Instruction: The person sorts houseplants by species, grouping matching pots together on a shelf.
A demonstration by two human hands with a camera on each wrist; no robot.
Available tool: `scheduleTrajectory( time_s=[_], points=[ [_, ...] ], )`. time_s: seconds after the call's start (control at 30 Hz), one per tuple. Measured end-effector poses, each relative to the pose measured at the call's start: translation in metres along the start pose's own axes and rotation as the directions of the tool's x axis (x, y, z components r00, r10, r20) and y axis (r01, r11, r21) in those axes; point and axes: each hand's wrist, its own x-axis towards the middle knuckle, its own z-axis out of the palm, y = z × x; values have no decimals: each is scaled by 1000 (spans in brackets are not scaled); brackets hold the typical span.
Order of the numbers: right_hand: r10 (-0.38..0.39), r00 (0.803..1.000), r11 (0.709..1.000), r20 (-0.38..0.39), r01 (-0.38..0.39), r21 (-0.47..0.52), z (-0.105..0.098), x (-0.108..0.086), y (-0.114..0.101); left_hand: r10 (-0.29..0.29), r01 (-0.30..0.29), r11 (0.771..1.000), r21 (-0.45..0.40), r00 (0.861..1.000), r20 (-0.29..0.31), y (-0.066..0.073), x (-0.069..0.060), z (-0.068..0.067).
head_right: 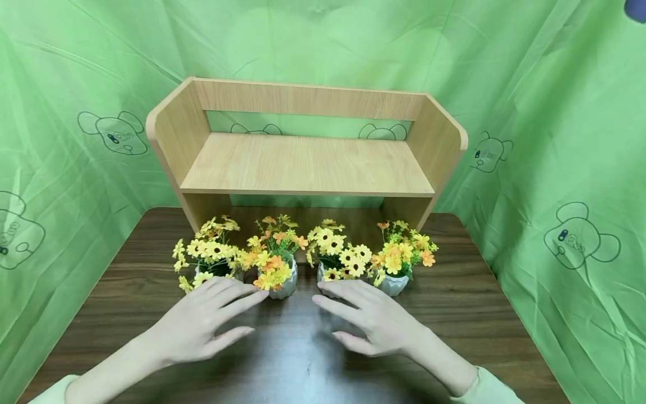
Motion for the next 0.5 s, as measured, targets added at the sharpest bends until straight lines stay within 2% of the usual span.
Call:
scheduleTrajectory(
  time_s=[0.23, 0.37, 0.5],
  points=[
    [36, 987, 999, -154, -36, -3, -3, 2, 7, -67, 66, 998, -8, 994, -90, -5, 8, -5],
    [52, 965, 998, -257, -45, 34, -4, 4, 11, -114, 114, 993, -8, 984, -140, -7, 13, -6],
    [84, 938, 996, -336, -65, 67, -8, 4, 14, -158, 156, 987, -25, 967, -198, -10, 19, -6]
  ],
)
